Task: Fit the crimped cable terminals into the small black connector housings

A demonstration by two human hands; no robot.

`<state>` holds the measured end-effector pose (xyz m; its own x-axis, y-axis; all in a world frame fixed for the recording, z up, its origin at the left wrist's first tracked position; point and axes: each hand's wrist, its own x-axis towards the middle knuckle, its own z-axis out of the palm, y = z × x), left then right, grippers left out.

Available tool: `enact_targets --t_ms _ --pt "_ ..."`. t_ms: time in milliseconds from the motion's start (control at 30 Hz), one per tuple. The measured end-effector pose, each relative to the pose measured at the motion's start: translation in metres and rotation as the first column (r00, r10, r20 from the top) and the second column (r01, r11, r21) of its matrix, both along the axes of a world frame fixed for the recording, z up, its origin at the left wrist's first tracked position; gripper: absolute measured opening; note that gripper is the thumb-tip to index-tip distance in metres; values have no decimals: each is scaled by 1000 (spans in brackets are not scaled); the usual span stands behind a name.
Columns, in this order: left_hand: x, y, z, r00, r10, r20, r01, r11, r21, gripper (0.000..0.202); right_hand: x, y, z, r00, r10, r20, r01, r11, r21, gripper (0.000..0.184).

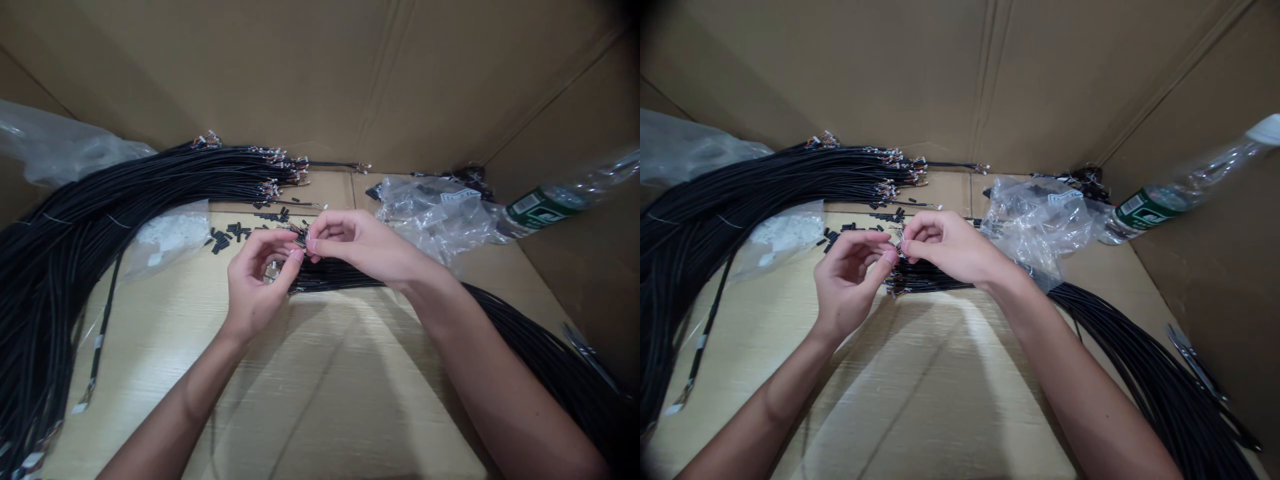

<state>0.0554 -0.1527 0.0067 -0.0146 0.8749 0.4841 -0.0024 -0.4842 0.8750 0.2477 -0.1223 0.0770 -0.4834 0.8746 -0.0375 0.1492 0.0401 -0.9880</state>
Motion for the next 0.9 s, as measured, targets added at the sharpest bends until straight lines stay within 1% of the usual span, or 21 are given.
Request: enact_targets --t_ms 133,267,633,733,833,900 --pt "0 1 1 998 -21 -51 23 999 42 35 -1 0 -1 999 15 42 -14 1000 -18 3" --pt "-1 1 1 994 29 -102 -22 997 74 25 -1 1 -1 999 7 44 -6 1000 -12 4" --pt "-1 1 1 997 -3 -83 9 997 72 37 -1 1 -3 999 5 47 -4 1000 -31 5" --pt "-1 1 1 995 7 -98 1 997 75 31 -1 2 -3 999 12 32 -11 1000 -28 5" --pt "-1 1 0 995 -4 -96 11 998 68 35 0 2 -4 1000 12 27 -12 999 -34 5" --pt "-1 1 1 994 -2 -105 9 998 63 34 0 2 -5 1000 16 21 -16 999 -36 5"
